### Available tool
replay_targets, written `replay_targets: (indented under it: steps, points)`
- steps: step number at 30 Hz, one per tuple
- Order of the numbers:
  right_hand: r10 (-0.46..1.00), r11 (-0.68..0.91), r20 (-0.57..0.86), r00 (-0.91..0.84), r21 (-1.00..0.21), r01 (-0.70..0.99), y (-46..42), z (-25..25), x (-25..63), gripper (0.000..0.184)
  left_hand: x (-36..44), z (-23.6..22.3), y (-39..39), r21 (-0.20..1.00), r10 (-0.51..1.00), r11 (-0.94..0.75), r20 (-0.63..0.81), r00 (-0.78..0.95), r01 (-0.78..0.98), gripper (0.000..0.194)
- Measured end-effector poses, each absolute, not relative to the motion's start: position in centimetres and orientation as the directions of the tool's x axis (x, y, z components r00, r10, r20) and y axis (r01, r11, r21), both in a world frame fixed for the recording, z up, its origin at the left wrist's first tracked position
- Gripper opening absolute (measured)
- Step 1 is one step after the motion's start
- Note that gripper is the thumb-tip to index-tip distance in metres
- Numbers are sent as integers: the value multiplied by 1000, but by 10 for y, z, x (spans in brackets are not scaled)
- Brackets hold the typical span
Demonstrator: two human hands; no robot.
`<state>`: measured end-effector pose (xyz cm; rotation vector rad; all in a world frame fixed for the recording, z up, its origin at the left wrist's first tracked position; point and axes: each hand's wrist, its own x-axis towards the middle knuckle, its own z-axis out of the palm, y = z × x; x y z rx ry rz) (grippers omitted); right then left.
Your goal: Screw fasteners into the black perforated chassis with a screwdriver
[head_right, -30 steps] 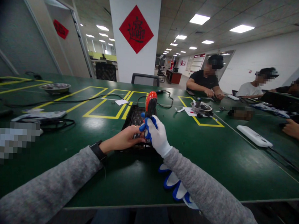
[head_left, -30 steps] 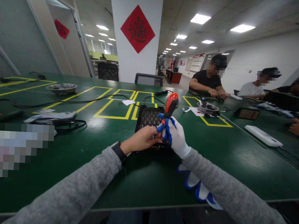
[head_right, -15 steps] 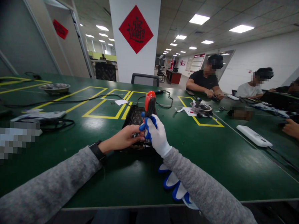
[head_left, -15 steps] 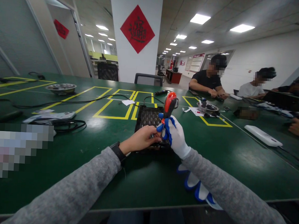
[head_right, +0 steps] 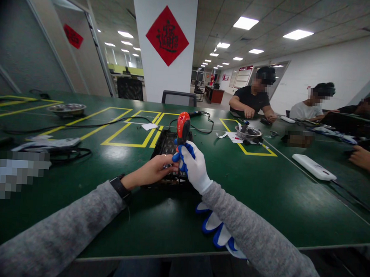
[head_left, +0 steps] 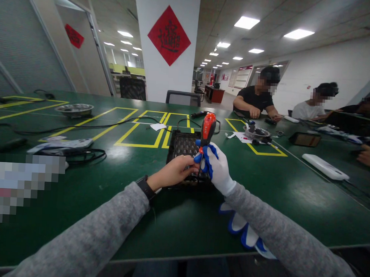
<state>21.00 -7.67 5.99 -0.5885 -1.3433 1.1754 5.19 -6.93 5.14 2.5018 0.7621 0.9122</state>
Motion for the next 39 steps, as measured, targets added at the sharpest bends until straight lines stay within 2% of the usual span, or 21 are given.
replay_targets:
  steps: [4,8,13,18,24,31,39]
  points:
    - [875,403,461,-149,-863,-305,-77,59,209,31,52,53,-71,519,619,-771,473,627,370,13]
    - [877,413,464,-125,-861,-297,-77,59,209,31,52,55,-74,532,649,-748,460,606,397,5]
    - [882,399,447,-148,-877,-266,-78,61,209,33,53,53,-74,562,660,-730,432,615,389,14]
    - [878,411,452,-157,-881,-234,-80,62,210,35,52,53,-72,553,631,-753,451,632,357,11]
    - [885,407,447,-131,-879,-249,-81,62,209,37,53,55,-73,568,667,-725,435,605,390,16]
    - [885,397,437,-158,-888,-232,-80,62,210,36,52,53,-71,565,607,-758,431,668,325,12]
    - [886,414,448,-118,-880,-232,-80,62,209,37,53,55,-73,608,680,-702,417,603,371,16]
